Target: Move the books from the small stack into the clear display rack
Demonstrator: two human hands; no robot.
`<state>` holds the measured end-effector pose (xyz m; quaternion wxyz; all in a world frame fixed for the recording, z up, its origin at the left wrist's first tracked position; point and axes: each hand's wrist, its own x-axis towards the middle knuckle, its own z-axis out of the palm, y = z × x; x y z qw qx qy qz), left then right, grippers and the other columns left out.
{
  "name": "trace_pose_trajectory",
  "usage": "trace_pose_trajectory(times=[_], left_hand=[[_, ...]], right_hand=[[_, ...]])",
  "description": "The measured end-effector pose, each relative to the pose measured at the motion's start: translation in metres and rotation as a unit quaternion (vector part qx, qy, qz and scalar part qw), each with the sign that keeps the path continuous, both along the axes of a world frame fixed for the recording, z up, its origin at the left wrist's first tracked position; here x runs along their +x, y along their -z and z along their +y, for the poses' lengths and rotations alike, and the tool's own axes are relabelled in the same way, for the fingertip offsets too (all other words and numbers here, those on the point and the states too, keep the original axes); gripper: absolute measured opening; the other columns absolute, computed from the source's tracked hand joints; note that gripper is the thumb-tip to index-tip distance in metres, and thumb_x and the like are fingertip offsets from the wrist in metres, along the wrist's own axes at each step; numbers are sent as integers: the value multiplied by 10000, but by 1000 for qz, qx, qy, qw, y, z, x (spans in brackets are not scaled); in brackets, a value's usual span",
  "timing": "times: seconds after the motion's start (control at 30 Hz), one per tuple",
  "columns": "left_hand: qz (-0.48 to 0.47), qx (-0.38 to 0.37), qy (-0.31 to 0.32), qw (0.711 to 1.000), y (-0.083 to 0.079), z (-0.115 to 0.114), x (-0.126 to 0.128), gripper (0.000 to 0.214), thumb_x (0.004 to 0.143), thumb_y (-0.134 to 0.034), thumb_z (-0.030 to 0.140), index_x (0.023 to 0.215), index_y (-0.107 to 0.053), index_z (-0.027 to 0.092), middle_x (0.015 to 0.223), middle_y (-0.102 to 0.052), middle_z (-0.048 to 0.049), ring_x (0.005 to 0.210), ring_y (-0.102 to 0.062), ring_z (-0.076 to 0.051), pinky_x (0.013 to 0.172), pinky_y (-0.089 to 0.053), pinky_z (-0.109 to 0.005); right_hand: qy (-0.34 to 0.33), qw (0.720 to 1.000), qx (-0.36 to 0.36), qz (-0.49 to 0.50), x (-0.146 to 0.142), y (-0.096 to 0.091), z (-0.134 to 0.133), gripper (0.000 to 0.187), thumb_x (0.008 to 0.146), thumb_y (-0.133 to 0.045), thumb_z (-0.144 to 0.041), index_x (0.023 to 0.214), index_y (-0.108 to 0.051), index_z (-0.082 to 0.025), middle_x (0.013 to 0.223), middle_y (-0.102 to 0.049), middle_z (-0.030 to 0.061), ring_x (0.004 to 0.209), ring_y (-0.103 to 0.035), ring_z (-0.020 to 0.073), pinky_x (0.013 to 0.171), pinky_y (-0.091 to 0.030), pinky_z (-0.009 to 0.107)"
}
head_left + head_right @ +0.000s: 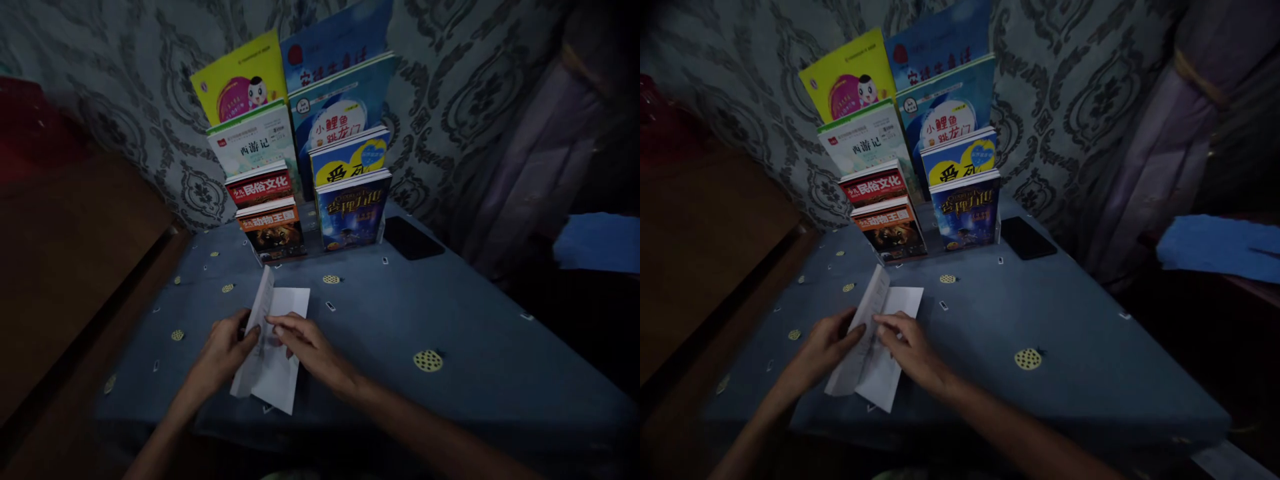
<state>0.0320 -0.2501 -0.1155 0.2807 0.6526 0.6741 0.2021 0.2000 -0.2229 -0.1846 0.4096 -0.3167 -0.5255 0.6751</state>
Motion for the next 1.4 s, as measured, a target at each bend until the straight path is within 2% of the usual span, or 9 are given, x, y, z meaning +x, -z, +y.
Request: trace_pose_trajectory(times=[0.23,0.37,0.47,0.67,0.87,1.0,1.1,1.2,1.4], left_hand=[[-224,-26,-119,967,-4,-1,-37,516,709,-688,581,959,-596,139,739,-653,-21,575,-599,-147,482,-454,-222],[-256,-26,-120,959,-2,-4,-31,510,700,-691,614,870,-601,142,690,-626,-6,538,-560,-119,469,-439,-208],[-261,-36,-99,960,5,-5,-21,487,717,-669,616,791,-610,139,670,-616,-9,548,-556,-121,476,-436,-208],[-273,-101,-82,953,21,-7,-10,471,728,-662,582,863,-654,131,573,-569,26,441,-480,-94,411,-375,-196],[-316,-130,-57,938,23,-11,-5,482,706,-704,544,938,-681,123,622,-605,13,519,-536,-104,498,-448,-209],[-261,-96,-48,959,28,-14,-6,535,723,-655,591,1001,-679,135,878,-699,-81,780,-653,-201,651,-534,-292],[-113,26,-84,990,38,-11,-17,515,777,-587,581,1059,-665,157,1071,-691,-125,976,-643,-269,821,-525,-389],[-58,116,-135,982,46,-1,-31,581,752,-583,630,1094,-645,164,1117,-684,-132,1048,-627,-296,901,-499,-422],[-293,123,-152,936,36,9,-32,695,794,-441,771,1015,-656,148,952,-717,-91,751,-674,-220,702,-567,-334]], right_hand=[[125,988,-94,-18,21,20,-2,388,735,-730,-483,989,-592,-225,794,-587,-2,679,-582,151,529,-477,242],[-9,977,-207,52,9,12,-6,581,718,-750,-540,1157,-567,-206,1028,-653,82,923,-652,233,684,-588,355],[-98,964,-224,108,-2,1,-7,584,740,-724,-574,1158,-600,-185,1090,-677,102,968,-662,231,765,-581,364],[-100,958,-230,138,-6,-5,-7,592,710,-754,-575,1126,-609,-180,1021,-714,82,874,-689,209,730,-566,334],[-75,964,-225,122,-7,3,-7,567,697,-759,-572,1082,-626,-178,989,-726,64,857,-692,200,742,-544,319],[0,963,-234,131,-10,16,-5,559,599,-843,-461,1047,-648,-188,974,-737,46,892,-687,217,802,-529,339],[28,957,-250,142,-11,25,-4,580,537,-866,-372,1047,-655,-193,981,-743,45,929,-685,240,852,-518,369],[-5,968,-200,151,-7,22,-1,544,612,-828,-390,1093,-660,-202,1081,-729,65,1018,-670,260,920,-496,412],[-79,992,62,79,12,-32,18,368,811,-682,-484,1064,-711,-219,1063,-720,41,1045,-645,234,1026,-428,417]])
